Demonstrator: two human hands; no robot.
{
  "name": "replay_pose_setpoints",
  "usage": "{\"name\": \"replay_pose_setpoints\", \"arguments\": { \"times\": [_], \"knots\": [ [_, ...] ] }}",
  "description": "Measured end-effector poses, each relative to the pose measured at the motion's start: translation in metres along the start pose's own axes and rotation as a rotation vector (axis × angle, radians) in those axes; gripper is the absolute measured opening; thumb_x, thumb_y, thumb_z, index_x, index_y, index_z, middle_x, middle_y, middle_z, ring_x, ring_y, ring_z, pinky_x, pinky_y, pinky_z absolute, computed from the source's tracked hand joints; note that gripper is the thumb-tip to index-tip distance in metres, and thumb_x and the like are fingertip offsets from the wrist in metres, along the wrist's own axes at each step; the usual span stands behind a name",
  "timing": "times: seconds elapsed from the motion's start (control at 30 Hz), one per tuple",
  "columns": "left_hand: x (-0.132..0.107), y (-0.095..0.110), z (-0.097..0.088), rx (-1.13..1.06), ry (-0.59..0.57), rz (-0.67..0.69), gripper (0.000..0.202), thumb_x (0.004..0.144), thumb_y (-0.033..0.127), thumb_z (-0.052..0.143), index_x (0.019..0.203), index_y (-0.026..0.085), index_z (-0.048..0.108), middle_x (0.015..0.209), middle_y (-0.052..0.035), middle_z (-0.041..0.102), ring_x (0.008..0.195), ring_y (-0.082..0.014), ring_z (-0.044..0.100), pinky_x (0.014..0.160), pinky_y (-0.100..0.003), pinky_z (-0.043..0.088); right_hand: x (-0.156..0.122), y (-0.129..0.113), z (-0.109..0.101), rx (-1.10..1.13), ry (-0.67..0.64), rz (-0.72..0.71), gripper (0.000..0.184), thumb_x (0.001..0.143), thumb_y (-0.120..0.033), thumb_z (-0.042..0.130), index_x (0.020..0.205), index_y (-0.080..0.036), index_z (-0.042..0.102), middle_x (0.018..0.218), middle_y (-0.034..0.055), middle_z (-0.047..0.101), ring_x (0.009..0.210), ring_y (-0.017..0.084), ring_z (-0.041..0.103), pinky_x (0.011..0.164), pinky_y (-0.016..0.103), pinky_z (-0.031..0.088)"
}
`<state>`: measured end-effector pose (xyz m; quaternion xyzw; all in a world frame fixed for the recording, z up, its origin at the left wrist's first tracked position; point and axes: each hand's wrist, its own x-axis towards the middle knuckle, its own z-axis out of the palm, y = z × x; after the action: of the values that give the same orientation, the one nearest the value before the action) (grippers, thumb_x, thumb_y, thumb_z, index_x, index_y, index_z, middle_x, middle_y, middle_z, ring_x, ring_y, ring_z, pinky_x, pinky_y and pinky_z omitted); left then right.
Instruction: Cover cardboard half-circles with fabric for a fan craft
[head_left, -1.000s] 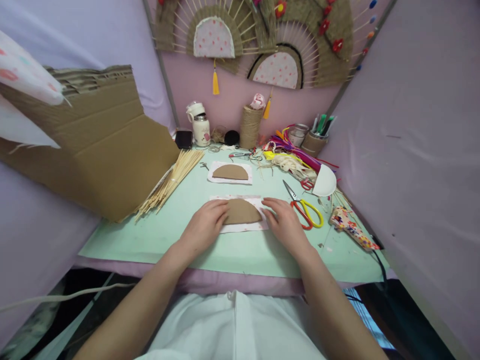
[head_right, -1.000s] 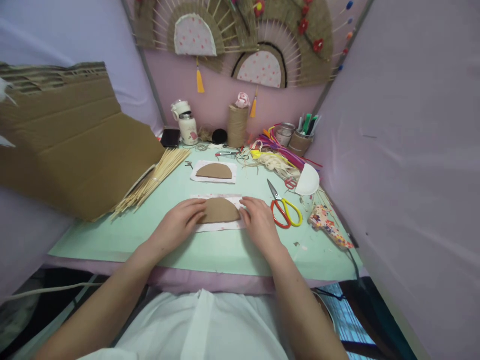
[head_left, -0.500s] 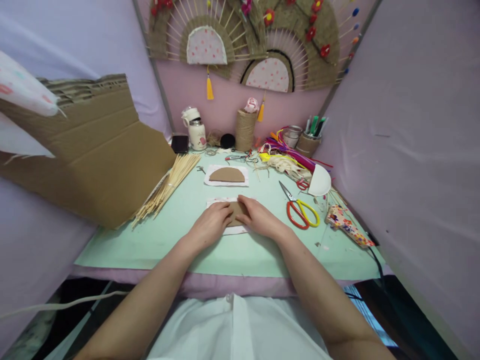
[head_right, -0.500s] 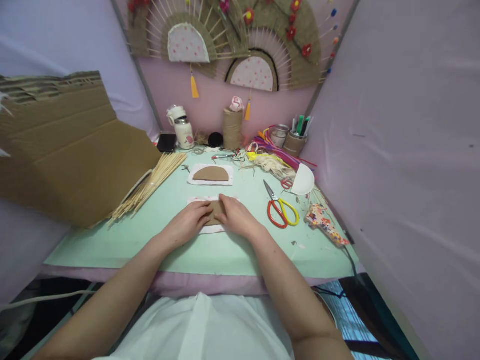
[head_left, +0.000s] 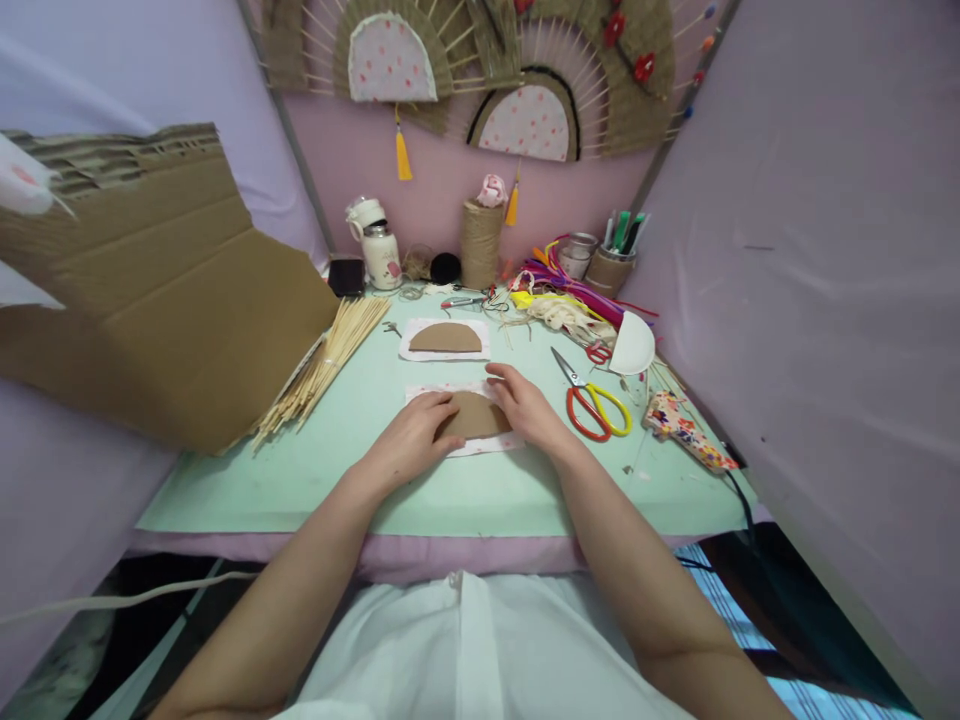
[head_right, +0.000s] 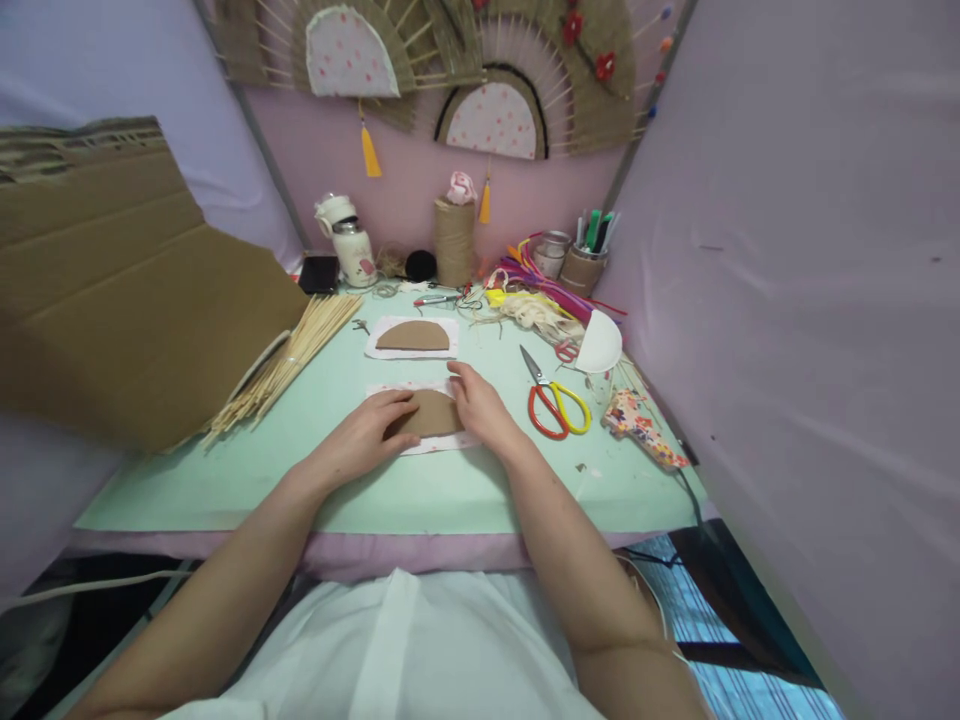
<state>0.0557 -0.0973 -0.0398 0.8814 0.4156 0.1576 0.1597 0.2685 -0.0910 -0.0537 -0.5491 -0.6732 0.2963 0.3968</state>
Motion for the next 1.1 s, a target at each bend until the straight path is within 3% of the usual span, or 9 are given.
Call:
{"name": "replay_pose_setpoints", "arguments": {
  "times": [0.13, 0.3, 0.4, 0.47, 0.57, 0.7, 0.8, 0.93, 1.1],
  "knots": [
    [0.0, 0.003, -0.001, 0.013, -0.007, 0.001, 0.041, 0.085, 0.038, 0.059, 0.117, 0.014, 0.065, 0.135, -0.0147, 0.055, 0.129, -0.0306, 0.046, 0.108, -0.044, 0.037, -0.001, -0.003, -0.008, 0.175, 0.255, 0.005, 0.026, 0.09, -0.026, 0.041, 0.109, -0.02, 0.058, 0.113, 0.0088, 0.066, 0.104, 0.02, 0.065, 0.093, 0.038, 0.047],
    [-0.001, 0.008, -0.009, 0.007, -0.031, -0.038, 0.045, 0.085, 0.042, 0.056, 0.122, 0.017, 0.061, 0.142, -0.0144, 0.048, 0.132, -0.0311, 0.042, 0.108, -0.045, 0.036, -0.02, -0.015, -0.039, 0.184, 0.381, -0.051, 0.023, 0.088, -0.033, 0.049, 0.102, -0.019, 0.061, 0.105, 0.0087, 0.068, 0.098, 0.02, 0.066, 0.089, 0.036, 0.049],
    [0.003, 0.012, -0.016, 0.027, -0.065, -0.042, 0.042, 0.084, 0.043, 0.055, 0.115, 0.017, 0.063, 0.139, -0.0153, 0.05, 0.129, -0.032, 0.044, 0.104, -0.045, 0.038, -0.041, -0.015, -0.074, -0.015, 0.422, -0.053, 0.024, 0.088, -0.035, 0.051, 0.101, -0.019, 0.064, 0.1, 0.0085, 0.07, 0.094, 0.021, 0.066, 0.088, 0.037, 0.049],
    [0.009, 0.015, -0.02, 0.053, -0.087, -0.029, 0.033, 0.083, 0.04, 0.054, 0.103, 0.017, 0.065, 0.126, -0.0151, 0.058, 0.119, -0.0319, 0.051, 0.097, -0.044, 0.041, -0.058, -0.006, -0.104, -0.178, 0.433, 0.001, 0.026, 0.086, -0.038, 0.053, 0.099, -0.019, 0.066, 0.098, 0.0088, 0.071, 0.089, 0.021, 0.066, 0.085, 0.038, 0.05],
    [0.018, 0.019, -0.023, 0.101, -0.122, -0.02, 0.022, 0.08, 0.037, 0.053, 0.087, 0.019, 0.062, 0.098, -0.0116, 0.064, 0.097, -0.0299, 0.057, 0.083, -0.041, 0.043, -0.082, 0.014, -0.15, -0.359, 0.425, 0.167, 0.032, 0.085, -0.042, 0.053, 0.1, -0.018, 0.067, 0.098, 0.0111, 0.072, 0.08, 0.023, 0.067, 0.073, 0.037, 0.052],
    [0.028, 0.02, -0.024, 0.136, -0.143, -0.029, 0.02, 0.073, 0.04, 0.057, 0.077, 0.021, 0.055, 0.085, -0.0087, 0.062, 0.084, -0.028, 0.055, 0.07, -0.036, 0.039, -0.108, 0.035, -0.192, -0.649, 0.345, 0.403, 0.036, 0.083, -0.037, 0.056, 0.108, -0.015, 0.066, 0.105, 0.0147, 0.071, 0.089, 0.027, 0.067, 0.079, 0.038, 0.05],
    [0.031, 0.02, -0.024, 0.125, -0.147, -0.031, 0.02, 0.071, 0.041, 0.058, 0.074, 0.022, 0.051, 0.083, -0.0073, 0.061, 0.079, -0.0262, 0.054, 0.065, -0.033, 0.036, -0.113, 0.04, -0.2, -0.782, 0.213, 0.498, 0.042, 0.082, -0.035, 0.06, 0.117, -0.014, 0.064, 0.115, 0.0168, 0.068, 0.1, 0.029, 0.065, 0.085, 0.036, 0.048],
    [0.032, 0.018, -0.028, 0.086, -0.139, -0.082, 0.024, 0.068, 0.043, 0.06, 0.073, 0.021, 0.051, 0.078, -0.0051, 0.059, 0.075, -0.0237, 0.053, 0.061, -0.031, 0.034, -0.104, 0.047, -0.192, -0.883, 0.087, 0.591, 0.052, 0.078, -0.037, 0.066, 0.124, -0.015, 0.06, 0.12, 0.0178, 0.065, 0.107, 0.031, 0.062, 0.084, 0.035, 0.046],
    [0.025, 0.007, -0.05, -0.239, -0.015, -0.192, 0.04, 0.065, 0.052, 0.068, 0.088, 0.021, 0.057, 0.1, -0.0053, 0.064, 0.093, -0.0252, 0.058, 0.078, -0.035, 0.044, -0.099, 0.062, -0.184, -0.917, 0.058, 0.659, 0.06, 0.08, -0.041, 0.064, 0.131, -0.01, 0.054, 0.117, 0.0203, 0.064, 0.104, 0.031, 0.062, 0.08, 0.033, 0.045]
  ]
}}
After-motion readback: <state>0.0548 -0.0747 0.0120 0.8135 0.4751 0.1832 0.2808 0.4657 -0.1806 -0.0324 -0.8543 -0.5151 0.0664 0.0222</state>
